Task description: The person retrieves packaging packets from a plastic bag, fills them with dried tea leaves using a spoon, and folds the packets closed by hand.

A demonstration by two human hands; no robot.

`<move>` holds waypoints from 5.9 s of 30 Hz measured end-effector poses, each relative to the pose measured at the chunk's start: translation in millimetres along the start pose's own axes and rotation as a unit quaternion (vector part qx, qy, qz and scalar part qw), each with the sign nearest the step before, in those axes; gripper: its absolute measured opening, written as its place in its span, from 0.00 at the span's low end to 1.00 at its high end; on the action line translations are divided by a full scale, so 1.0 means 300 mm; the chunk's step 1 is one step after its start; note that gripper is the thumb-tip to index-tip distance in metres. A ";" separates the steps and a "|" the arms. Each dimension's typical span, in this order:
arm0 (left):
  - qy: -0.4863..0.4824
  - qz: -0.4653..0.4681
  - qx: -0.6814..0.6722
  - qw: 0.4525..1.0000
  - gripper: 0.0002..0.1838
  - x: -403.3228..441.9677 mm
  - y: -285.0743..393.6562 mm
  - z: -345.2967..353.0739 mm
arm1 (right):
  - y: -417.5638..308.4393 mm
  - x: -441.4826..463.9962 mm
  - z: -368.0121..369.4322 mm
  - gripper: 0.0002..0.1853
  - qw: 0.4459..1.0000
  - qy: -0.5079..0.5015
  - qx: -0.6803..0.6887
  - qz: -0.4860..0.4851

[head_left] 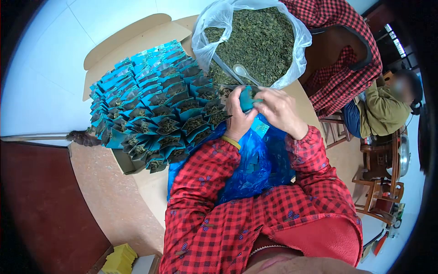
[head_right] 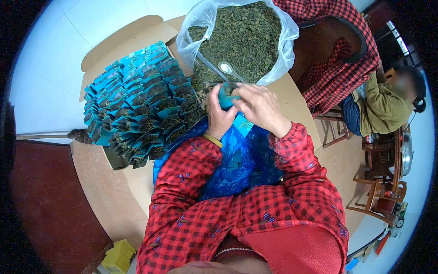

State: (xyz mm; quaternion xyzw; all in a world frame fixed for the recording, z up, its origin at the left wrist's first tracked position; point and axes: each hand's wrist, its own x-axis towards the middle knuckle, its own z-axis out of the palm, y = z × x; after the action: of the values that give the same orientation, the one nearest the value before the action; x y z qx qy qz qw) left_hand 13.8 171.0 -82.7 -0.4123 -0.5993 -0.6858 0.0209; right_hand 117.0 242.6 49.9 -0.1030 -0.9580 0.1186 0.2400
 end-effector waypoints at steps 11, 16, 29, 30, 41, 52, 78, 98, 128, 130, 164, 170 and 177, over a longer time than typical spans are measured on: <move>-0.050 -0.009 0.052 0.997 0.55 0.005 0.006 -0.016 | -0.045 0.037 -0.027 0.08 0.987 -0.101 -0.037 0.121; -0.058 -0.009 0.058 0.997 0.56 0.012 0.009 -0.004 | -0.054 0.040 -0.027 0.08 0.984 -0.112 -0.085 0.106; -0.074 -0.051 0.062 0.994 0.57 0.012 0.013 -0.004 | -0.059 0.023 0.006 0.09 0.987 -0.103 -0.090 0.083; -0.068 -0.045 0.064 0.995 0.57 0.031 0.009 0.001 | -0.052 0.033 0.009 0.09 0.988 -0.098 -0.092 0.077; -0.025 -0.080 0.067 0.994 0.57 -0.043 -0.049 0.043 | -0.242 0.166 -0.220 0.07 0.997 0.057 -0.047 0.010; -0.105 -0.096 -0.019 0.990 0.38 -0.083 -0.145 0.154 | -0.730 0.579 0.271 0.07 0.901 -0.134 0.169 -0.376; -0.095 -0.155 0.035 0.983 0.29 -0.031 -0.094 0.079 | -0.230 0.134 -0.104 0.06 0.969 -0.143 0.188 0.069; -0.140 0.029 0.009 0.990 0.34 0.017 0.089 -0.046 | 0.148 -0.233 0.065 0.11 0.858 0.125 0.373 0.329; -0.113 0.064 0.009 0.992 0.38 -0.030 0.068 -0.037 | 0.052 -0.143 0.030 0.07 0.932 -0.047 0.309 0.186; -0.107 0.066 0.023 0.992 0.37 -0.035 0.054 -0.032 | 0.056 -0.144 0.024 0.08 0.906 -0.070 0.340 0.240; -0.006 -0.027 -0.069 0.997 0.33 -0.012 -0.009 0.015 | 0.269 0.090 0.267 0.14 0.979 -0.064 -0.185 0.059; -0.030 -0.036 -0.045 0.998 0.32 -0.005 0.005 0.004 | 0.308 0.097 0.277 0.12 0.990 -0.016 -0.130 0.054; -0.040 -0.061 -0.065 0.995 0.32 -0.009 -0.001 0.025 | 0.385 0.081 0.274 0.09 0.985 0.028 0.091 0.146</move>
State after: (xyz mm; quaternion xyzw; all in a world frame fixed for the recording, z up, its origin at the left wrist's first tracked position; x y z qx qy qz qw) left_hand 19.5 176.2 -85.2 -0.4029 -0.5778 -0.7061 -0.0720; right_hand 72.5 344.1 -41.8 -0.2223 -0.9109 0.2362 0.2550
